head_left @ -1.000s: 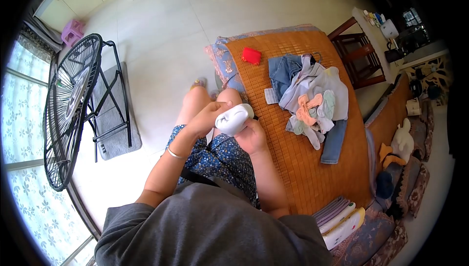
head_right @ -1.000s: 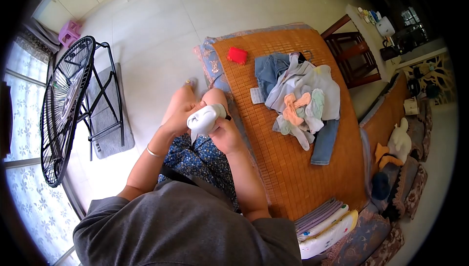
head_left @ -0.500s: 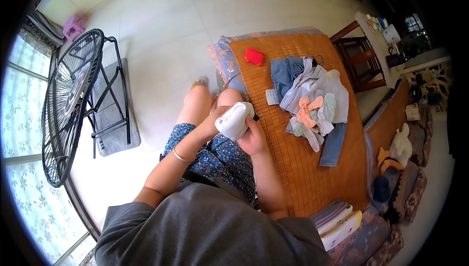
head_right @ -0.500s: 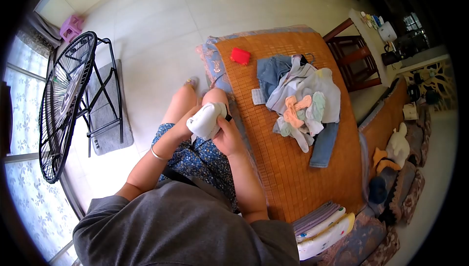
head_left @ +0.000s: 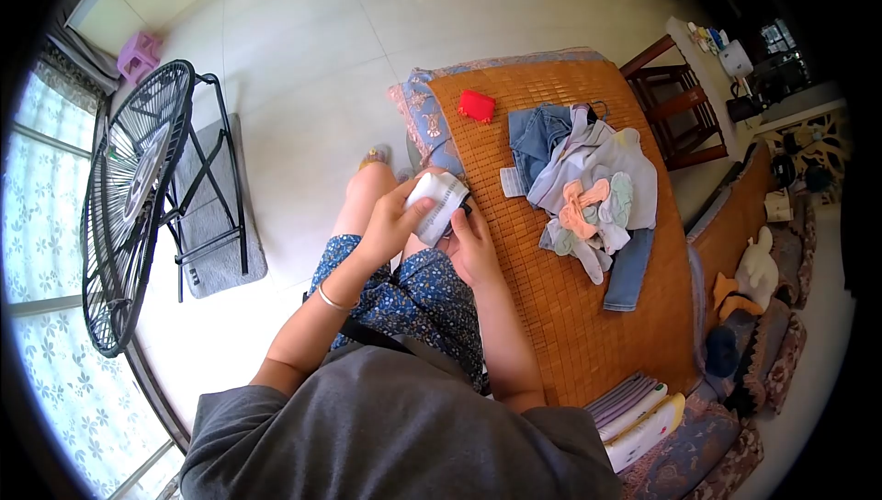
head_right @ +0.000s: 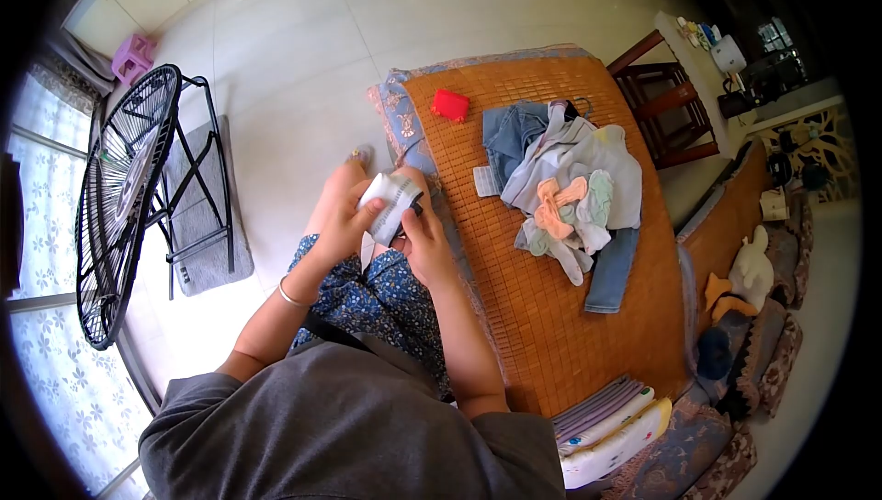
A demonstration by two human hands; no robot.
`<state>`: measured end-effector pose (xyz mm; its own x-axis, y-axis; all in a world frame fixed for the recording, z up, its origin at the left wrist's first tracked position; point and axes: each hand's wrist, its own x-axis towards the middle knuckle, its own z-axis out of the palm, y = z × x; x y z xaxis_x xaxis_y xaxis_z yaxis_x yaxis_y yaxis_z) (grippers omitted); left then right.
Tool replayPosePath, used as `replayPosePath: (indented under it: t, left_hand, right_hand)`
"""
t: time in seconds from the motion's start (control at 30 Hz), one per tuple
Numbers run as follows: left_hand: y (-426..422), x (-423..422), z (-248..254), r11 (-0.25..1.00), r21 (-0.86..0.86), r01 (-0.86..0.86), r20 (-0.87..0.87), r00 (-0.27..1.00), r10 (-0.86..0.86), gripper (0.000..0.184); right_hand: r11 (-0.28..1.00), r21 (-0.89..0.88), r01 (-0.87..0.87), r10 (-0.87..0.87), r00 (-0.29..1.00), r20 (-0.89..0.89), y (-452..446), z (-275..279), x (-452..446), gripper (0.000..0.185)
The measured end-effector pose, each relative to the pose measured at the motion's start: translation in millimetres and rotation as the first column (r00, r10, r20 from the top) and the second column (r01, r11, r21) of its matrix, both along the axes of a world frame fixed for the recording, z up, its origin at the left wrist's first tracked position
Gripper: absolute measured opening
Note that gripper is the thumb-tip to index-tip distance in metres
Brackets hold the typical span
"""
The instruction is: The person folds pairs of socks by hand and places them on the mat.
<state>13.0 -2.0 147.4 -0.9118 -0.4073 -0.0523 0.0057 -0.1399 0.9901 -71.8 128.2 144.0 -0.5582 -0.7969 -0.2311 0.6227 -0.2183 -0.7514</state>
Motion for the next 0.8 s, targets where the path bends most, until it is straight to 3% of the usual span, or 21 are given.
replayPosePath:
  t: [0.07, 0.17, 0.23, 0.37, 0.47, 0.6, 0.67, 0.7, 0.77, 0.8]
  left_hand:
    - [2.2, -0.8, -1.0, 0.997, 0.025, -0.073, 0.001, 0.997, 0.073, 0.037]
    - [6.6, -1.4, -11.7, 0.973, -0.117, -0.197, 0.090, 0.974, 0.208, 0.029]
    - [7.6, -3.3, -19.6, 0.952, -0.112, -0.284, 0.065, 0.954, 0.292, 0.026]
    - [8.1, -3.7, -24.2, 0.955, -0.064, -0.291, 0.059, 0.954, 0.295, 0.026]
    - [10.2, -1.4, -20.0, 0.953, -0.112, -0.281, 0.065, 0.955, 0.289, 0.026]
    - [5.3, 1.3, -21.3, 0.977, -0.056, -0.207, 0.042, 0.977, 0.210, 0.026]
    - [3.0, 1.2, -20.6, 0.987, -0.046, -0.155, 0.027, 0.987, 0.156, 0.025]
    - [3.7, 1.0, -13.4, 0.994, -0.001, -0.113, 0.024, 0.993, 0.113, 0.024]
    - [3.5, 1.1, -14.6, 0.997, 0.045, -0.067, 0.020, 0.998, 0.066, 0.024]
    - [1.5, 1.3, -21.1, 0.989, 0.132, -0.069, 0.016, 0.998, 0.068, 0.023]
  right_hand:
    - [0.995, -0.069, -0.077, 0.078, 0.997, 0.018, 2.5, -4.4, -1.2, 0.041]
    - [0.980, -0.078, -0.180, 0.179, 0.984, -0.027, 5.2, -6.9, -6.6, 0.046]
    - [0.983, -0.070, -0.169, 0.171, 0.985, 0.020, 3.3, -11.5, -9.6, 0.045]
    - [0.996, -0.018, -0.089, 0.091, 0.982, 0.164, 2.6, -9.5, -8.1, 0.039]
    - [0.995, 0.098, -0.036, 0.020, 0.987, 0.162, 0.0, -9.9, -7.0, 0.035]
    - [0.988, 0.154, 0.003, -0.021, 0.993, 0.112, 0.3, -9.3, -5.6, 0.031]
    - [0.943, 0.329, 0.046, 0.004, 0.989, -0.150, -0.2, -1.9, -7.3, 0.027]
    - [0.943, 0.329, 0.045, 0.005, 0.989, -0.151, -1.0, -4.6, -7.6, 0.027]
    - [0.920, 0.359, 0.157, 0.096, 0.798, -0.596, -2.6, -12.2, -7.3, 0.024]
    - [0.919, 0.359, 0.161, 0.093, 0.798, -0.595, -3.3, -12.5, -8.1, 0.024]
